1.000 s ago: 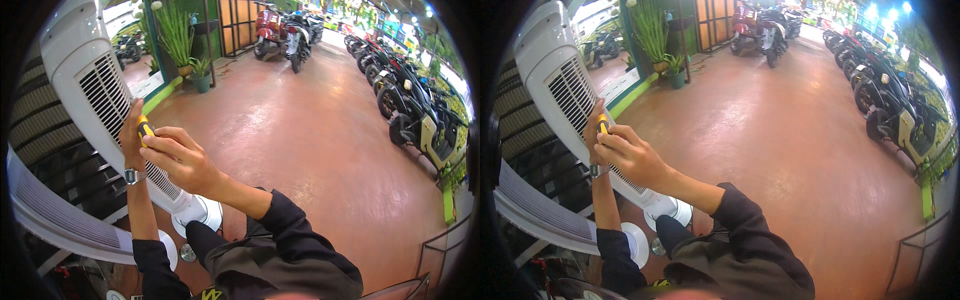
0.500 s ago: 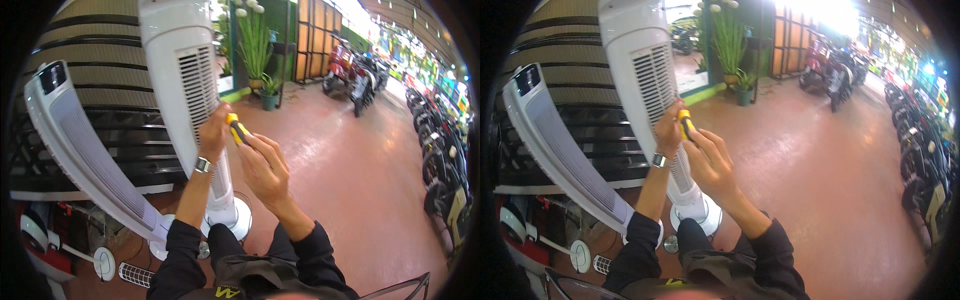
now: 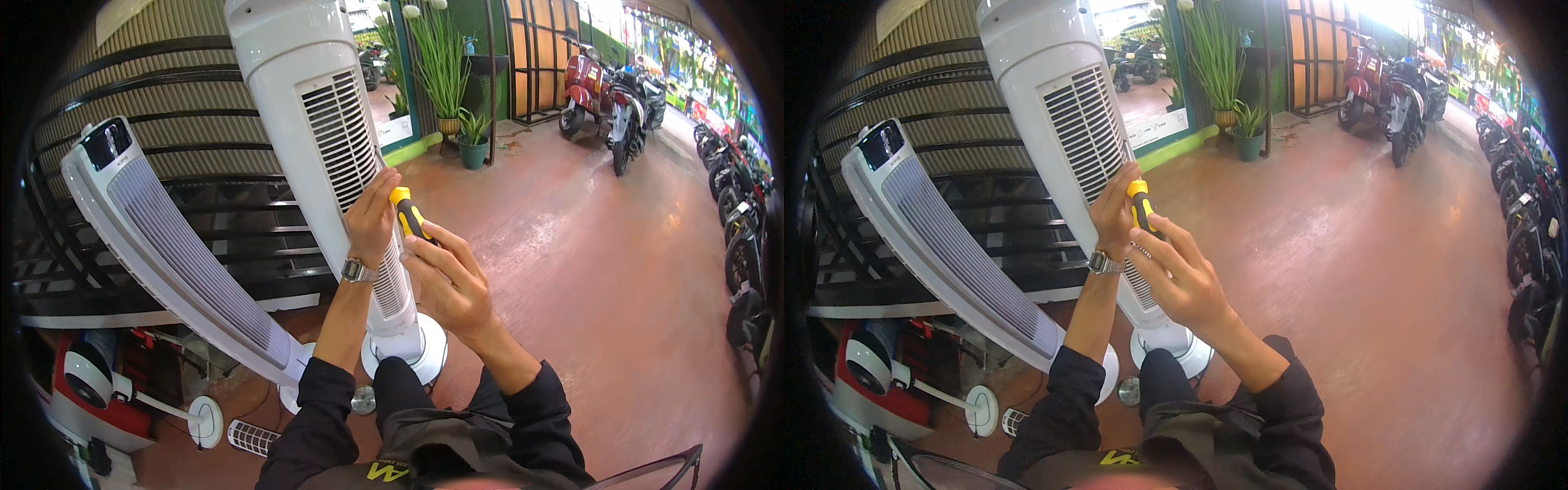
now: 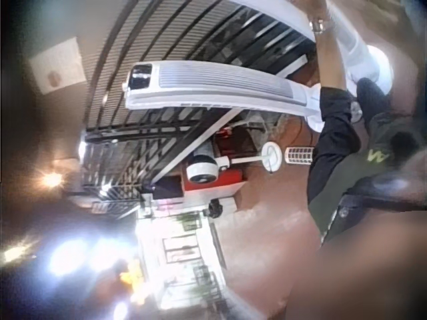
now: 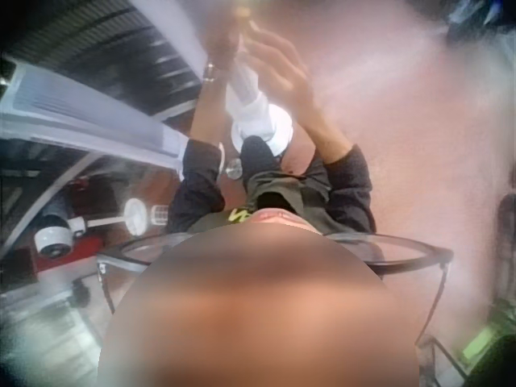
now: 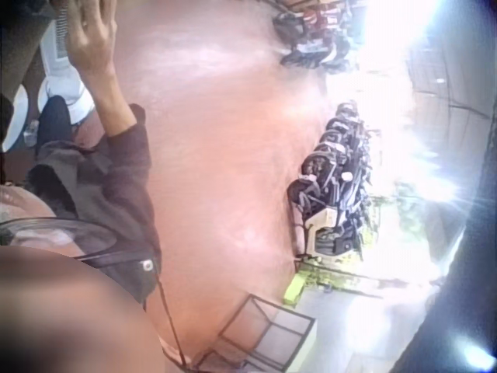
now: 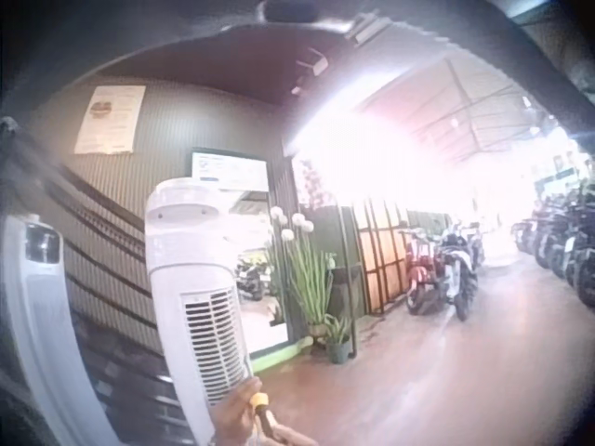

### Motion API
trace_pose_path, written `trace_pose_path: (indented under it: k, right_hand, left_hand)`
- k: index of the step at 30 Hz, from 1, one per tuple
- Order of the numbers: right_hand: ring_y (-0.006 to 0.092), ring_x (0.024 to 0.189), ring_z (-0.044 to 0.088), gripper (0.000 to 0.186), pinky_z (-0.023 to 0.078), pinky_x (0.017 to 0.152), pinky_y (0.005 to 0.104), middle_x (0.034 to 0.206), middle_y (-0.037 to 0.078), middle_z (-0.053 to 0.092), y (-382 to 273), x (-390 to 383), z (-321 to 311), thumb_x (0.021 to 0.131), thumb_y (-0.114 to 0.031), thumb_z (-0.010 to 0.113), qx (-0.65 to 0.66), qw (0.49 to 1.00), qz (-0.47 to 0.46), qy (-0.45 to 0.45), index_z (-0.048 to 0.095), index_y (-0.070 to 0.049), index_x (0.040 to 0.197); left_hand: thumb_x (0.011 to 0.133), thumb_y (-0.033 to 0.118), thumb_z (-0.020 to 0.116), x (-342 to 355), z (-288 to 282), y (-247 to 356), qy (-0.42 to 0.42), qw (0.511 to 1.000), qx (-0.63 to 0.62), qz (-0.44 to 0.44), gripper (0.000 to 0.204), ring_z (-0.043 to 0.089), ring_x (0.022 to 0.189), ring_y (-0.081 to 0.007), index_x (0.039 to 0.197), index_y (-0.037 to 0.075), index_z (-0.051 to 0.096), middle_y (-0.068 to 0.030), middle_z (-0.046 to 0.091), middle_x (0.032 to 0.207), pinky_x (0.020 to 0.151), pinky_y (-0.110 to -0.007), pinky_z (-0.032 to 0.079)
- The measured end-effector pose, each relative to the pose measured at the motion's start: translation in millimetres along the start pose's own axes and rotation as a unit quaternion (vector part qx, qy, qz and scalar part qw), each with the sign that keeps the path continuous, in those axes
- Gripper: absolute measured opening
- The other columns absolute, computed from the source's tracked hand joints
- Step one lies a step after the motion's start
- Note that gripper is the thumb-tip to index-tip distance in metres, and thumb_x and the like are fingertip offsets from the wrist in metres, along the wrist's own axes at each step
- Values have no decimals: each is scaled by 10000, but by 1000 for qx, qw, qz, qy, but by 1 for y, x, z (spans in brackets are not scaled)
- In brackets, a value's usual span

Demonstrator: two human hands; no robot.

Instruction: The person uses a screwdriver to pry open and remove the front grille of a white tower fan. They then continue to pry along the seam of the fan's main body to separate the casing halves.

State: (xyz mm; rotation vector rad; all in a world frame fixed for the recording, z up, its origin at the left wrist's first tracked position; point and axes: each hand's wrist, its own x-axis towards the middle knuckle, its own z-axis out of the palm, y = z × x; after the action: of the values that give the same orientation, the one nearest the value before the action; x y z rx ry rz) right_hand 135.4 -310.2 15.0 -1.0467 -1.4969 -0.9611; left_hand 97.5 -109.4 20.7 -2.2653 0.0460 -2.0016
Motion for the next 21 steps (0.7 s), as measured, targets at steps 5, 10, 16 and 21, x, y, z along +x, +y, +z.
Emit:
trace_pose_path:
  k: [5, 10, 16, 21]
  right_hand:
    - [348, 1138, 652, 289, 606, 890, 390, 1103, 96, 708, -9, -1, -5, 687, 102, 741, -5, 1000, 15, 8, 744, -11, 953]
    - [357, 1143, 649, 308, 608, 878, 392, 1112, 99, 706, -8, -8, -9, 680, 116, 722, -1, 1000, 16, 9, 736, -11, 960]
    - [366, 1151, 644, 296, 608, 880, 390, 1130, 109, 700, -6, -12, -11, 677, 112, 711, 0, 1000, 12, 19, 726, -4, 949]
    - [360, 1144, 646, 299, 605, 888, 381, 1135, 107, 697, -6, -8, -9, 665, 106, 714, 7, 1000, 15, 24, 726, -5, 942]
  left_hand:
    - [735, -164, 657, -1, -2, 2, 5, 1000, 9, 20, 472, 702, 1109, -271, 1164, 31, 690, -119, 717, 1194, 922, -344, 592]
    - [740, -170, 661, -2, 0, 7, -3, 1000, 5, 28, 467, 700, 1107, -294, 1169, 15, 685, -131, 716, 1185, 925, -361, 596]
    - [752, -161, 664, -5, 1, 9, -9, 999, 4, 36, 444, 700, 1104, -296, 1162, 9, 688, -134, 714, 1179, 920, -366, 600]
    - [819, -123, 665, -3, 0, 6, 4, 1000, 4, 20, 365, 707, 1086, -294, 1152, 22, 695, -126, 721, 1164, 909, -368, 602]
